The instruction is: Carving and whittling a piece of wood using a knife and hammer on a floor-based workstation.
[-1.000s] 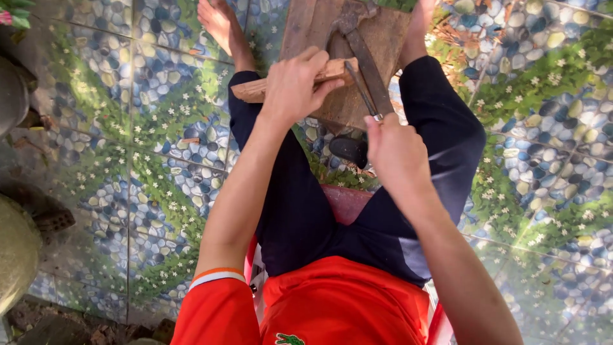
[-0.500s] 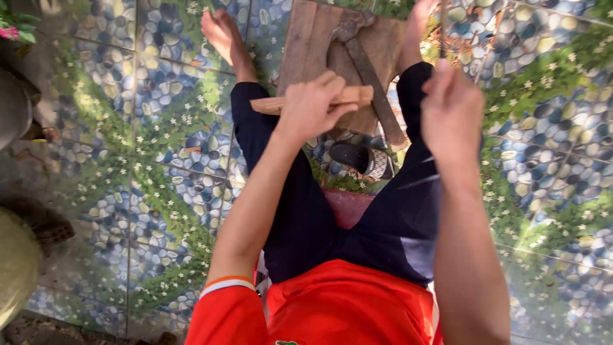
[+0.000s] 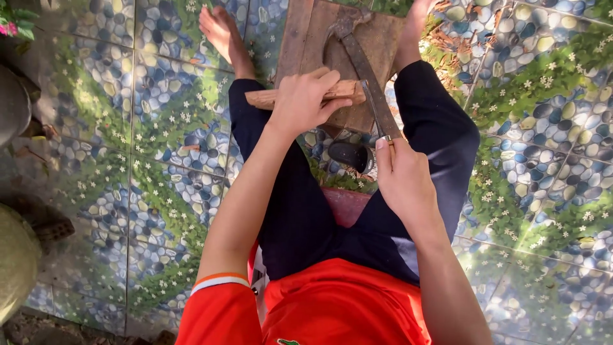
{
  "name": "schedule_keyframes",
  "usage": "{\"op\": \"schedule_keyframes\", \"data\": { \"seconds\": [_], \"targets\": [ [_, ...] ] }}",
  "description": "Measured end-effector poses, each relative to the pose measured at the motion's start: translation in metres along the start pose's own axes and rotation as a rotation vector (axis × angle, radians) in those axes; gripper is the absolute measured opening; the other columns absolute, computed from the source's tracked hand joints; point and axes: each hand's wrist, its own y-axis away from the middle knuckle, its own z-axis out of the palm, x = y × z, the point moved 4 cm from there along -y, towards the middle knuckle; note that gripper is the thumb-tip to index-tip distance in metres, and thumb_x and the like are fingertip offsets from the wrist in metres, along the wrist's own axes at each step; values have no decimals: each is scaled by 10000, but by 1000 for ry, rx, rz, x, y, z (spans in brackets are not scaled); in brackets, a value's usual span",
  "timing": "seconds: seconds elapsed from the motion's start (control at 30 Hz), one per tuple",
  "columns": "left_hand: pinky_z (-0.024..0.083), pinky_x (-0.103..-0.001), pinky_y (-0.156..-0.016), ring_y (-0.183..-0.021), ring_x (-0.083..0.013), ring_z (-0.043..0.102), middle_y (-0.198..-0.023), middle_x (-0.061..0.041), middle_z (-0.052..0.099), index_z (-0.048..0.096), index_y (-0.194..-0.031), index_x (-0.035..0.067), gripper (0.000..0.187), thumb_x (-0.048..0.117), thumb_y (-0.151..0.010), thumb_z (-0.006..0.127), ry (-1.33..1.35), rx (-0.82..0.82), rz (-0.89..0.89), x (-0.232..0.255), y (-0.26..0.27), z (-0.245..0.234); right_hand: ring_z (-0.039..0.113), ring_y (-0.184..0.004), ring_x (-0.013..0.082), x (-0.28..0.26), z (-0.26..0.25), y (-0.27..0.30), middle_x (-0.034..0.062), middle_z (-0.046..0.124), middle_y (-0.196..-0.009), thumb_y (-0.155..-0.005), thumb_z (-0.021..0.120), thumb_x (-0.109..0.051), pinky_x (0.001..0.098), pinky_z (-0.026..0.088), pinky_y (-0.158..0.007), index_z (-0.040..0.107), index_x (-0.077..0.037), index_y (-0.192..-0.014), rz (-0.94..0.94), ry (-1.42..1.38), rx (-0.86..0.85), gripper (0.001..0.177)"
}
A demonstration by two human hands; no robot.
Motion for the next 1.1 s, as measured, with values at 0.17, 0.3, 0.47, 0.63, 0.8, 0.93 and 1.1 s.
{"op": "schedule_keyframes", "data": {
  "seconds": [0.17,0.3,0.47,0.63,0.8,0.93,1.1],
  "targets": [
    [554,-412,-554,-590,-349,660,-813,-6,545,560,-916,157,360,460,-971,745,-23,-32,15,9,5,-8,687,-782,550,19,21,-17,308,639,-733,-1123,440,-428,592,546,-632,629,-11,-958,8,211,-58,487],
    [523,-338,-540,-536,-278,616,-787,22,488,540,-888,172,397,506,-963,741,-45,-31,54,16,10,-12,722,-768,522,16,16,-33,237,661,-742,-1117,401,-493,595,574,-668,590,-62,-951,-82,510,-73,499],
    [420,-402,-510,-548,-293,563,-791,-21,584,546,-832,96,439,443,-879,811,-51,97,-30,18,7,-24,659,-575,519,-10,-8,4,284,673,-702,-1095,508,-302,582,529,-558,572,36,-972,-68,393,-108,365],
    [415,-385,-507,-545,-276,561,-764,-16,572,527,-829,93,422,378,-886,833,9,128,-9,21,6,-27,659,-620,530,-1,9,13,287,683,-732,-1091,502,-302,580,522,-591,589,36,-945,-2,345,-115,379],
    [394,-374,-509,-533,-269,535,-746,-21,569,543,-833,72,432,360,-855,864,27,138,-17,20,-1,-28,650,-600,507,4,9,11,272,671,-690,-1096,503,-270,562,511,-588,580,50,-943,3,246,-42,362],
    [402,-388,-506,-529,-287,544,-738,-26,578,541,-833,80,431,362,-861,867,0,125,1,16,-2,-28,618,-561,531,10,23,-3,306,655,-687,-1090,528,-260,581,501,-543,577,64,-892,-79,169,47,383],
    [397,-370,-503,-513,-266,532,-704,-23,588,531,-812,77,444,361,-851,869,14,132,-17,15,-3,-27,639,-620,540,1,2,7,293,680,-725,-1082,529,-259,588,497,-587,606,38,-972,-25,211,1,326]
  ]
}}
